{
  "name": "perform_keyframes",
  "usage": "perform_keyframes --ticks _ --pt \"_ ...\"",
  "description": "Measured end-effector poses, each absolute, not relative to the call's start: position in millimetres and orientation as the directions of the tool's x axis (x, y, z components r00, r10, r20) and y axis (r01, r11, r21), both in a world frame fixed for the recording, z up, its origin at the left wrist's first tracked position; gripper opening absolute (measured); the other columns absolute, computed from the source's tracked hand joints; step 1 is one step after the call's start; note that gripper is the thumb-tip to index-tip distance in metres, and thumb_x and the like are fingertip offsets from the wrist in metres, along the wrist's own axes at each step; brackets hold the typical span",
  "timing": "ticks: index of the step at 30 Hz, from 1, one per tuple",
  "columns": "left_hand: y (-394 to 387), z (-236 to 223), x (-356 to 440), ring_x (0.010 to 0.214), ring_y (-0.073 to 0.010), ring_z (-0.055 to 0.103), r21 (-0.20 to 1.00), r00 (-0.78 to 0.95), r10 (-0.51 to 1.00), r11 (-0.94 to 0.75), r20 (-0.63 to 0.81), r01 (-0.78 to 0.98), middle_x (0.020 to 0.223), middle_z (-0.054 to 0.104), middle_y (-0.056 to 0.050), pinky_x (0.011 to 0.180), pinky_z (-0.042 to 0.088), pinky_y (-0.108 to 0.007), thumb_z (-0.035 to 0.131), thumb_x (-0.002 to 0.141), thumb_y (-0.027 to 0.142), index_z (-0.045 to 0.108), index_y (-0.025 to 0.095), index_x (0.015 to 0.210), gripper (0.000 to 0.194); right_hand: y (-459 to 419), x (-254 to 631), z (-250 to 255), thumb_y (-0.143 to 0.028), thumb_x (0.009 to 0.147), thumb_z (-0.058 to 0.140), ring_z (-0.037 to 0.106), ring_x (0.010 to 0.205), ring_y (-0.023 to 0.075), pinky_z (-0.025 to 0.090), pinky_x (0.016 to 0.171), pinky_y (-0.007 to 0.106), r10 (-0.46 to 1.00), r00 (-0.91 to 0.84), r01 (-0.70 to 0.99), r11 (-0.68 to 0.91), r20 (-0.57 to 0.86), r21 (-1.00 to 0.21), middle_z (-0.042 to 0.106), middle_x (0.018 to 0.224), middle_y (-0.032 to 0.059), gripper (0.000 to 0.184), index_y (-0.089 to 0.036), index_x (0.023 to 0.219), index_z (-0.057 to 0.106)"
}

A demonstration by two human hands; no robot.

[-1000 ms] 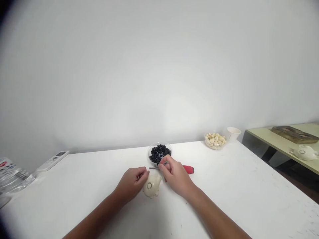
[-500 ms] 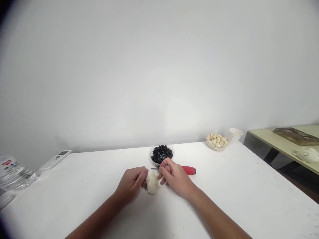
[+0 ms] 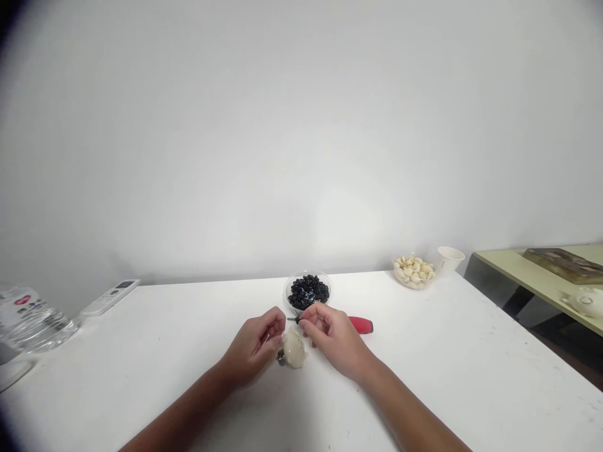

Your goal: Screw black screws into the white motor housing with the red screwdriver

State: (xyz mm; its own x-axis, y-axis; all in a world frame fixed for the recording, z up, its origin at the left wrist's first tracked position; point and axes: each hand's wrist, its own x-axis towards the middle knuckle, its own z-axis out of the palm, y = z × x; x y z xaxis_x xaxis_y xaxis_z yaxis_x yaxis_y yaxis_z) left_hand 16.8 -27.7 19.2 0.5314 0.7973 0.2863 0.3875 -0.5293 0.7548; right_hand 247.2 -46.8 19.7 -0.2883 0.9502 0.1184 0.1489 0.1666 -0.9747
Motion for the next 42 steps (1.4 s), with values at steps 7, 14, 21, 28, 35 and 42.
perform_keyframes --ticks 7,14,21,28,35,42 --pt "-30.2 22.2 22.2 0.058 -0.0109 0.043 0.682 0.539 0.808 -0.534 0.237 0.500 0.063 0.049 0.007 0.059 0.034 -0.023 0.058 0.089 0.025 0.062 0.021 0.093 0.007 -43.7 248.3 17.9 -0.052 0.099 0.063 0.056 0.069 0.0160 0.046 0.066 0.029 0.959 -0.248 0.088 0.164 0.137 -0.983 0.065 0.080 0.0016 0.033 -0.020 0.096 0.063" --pt "-30.1 19.9 21.0 0.059 -0.0102 0.045 0.576 0.521 0.796 -0.592 0.308 0.564 0.065 0.051 0.007 0.059 0.033 -0.023 0.061 0.085 0.023 0.057 0.020 0.081 0.007 -40.8 249.6 13.9 -0.053 0.099 0.063 0.056 0.068 0.0158 0.046 0.065 0.029 0.962 -0.223 0.082 0.181 0.159 -0.980 0.063 0.079 0.0009 0.034 -0.020 0.095 0.062" --pt "-29.6 18.1 22.6 0.058 -0.0095 0.042 0.561 0.523 0.771 -0.629 0.363 0.538 0.063 0.050 0.006 0.059 0.031 -0.023 0.063 0.091 0.033 0.046 0.018 0.070 0.030 -40.0 249.7 12.8 -0.053 0.099 0.063 0.056 0.067 0.0160 0.046 0.065 0.029 0.961 -0.224 0.087 0.184 0.161 -0.979 0.064 0.079 0.0008 0.033 -0.020 0.095 0.062" --pt "-27.3 15.7 21.9 0.060 -0.0102 0.037 0.647 0.479 0.834 -0.529 0.275 0.549 0.063 0.043 0.006 0.058 0.030 -0.024 0.064 0.092 0.039 0.040 0.019 0.071 0.038 -43.1 245.4 12.7 -0.050 0.102 0.059 0.062 0.081 0.0201 0.045 0.069 0.030 0.963 -0.240 0.200 0.168 0.118 -0.965 0.067 0.084 0.0024 0.031 -0.020 0.092 0.062" --pt "-25.7 36.4 17.2 0.103 -0.0187 0.058 0.604 0.614 0.701 -0.678 0.362 0.419 0.119 0.063 -0.002 0.077 0.046 -0.026 0.069 0.082 0.020 0.058 0.028 0.124 0.045 -44.3 246.3 14.5 -0.047 0.102 0.059 0.061 0.079 0.0196 0.044 0.071 0.030 0.956 -0.239 0.210 0.221 0.170 -0.952 0.066 0.083 0.0017 0.028 -0.021 0.094 0.063" --pt "-21.8 26.5 14.9 0.072 -0.0122 0.056 0.675 0.581 0.789 -0.540 0.200 0.502 0.109 0.063 0.000 0.067 0.046 -0.026 0.062 0.095 0.040 0.057 0.031 0.131 0.038 -45.6 246.9 17.7 -0.045 0.102 0.059 0.063 0.078 0.0195 0.046 0.069 0.030 0.953 -0.265 0.211 0.207 0.148 -0.955 0.067 0.083 0.0018 0.025 -0.021 0.094 0.064"
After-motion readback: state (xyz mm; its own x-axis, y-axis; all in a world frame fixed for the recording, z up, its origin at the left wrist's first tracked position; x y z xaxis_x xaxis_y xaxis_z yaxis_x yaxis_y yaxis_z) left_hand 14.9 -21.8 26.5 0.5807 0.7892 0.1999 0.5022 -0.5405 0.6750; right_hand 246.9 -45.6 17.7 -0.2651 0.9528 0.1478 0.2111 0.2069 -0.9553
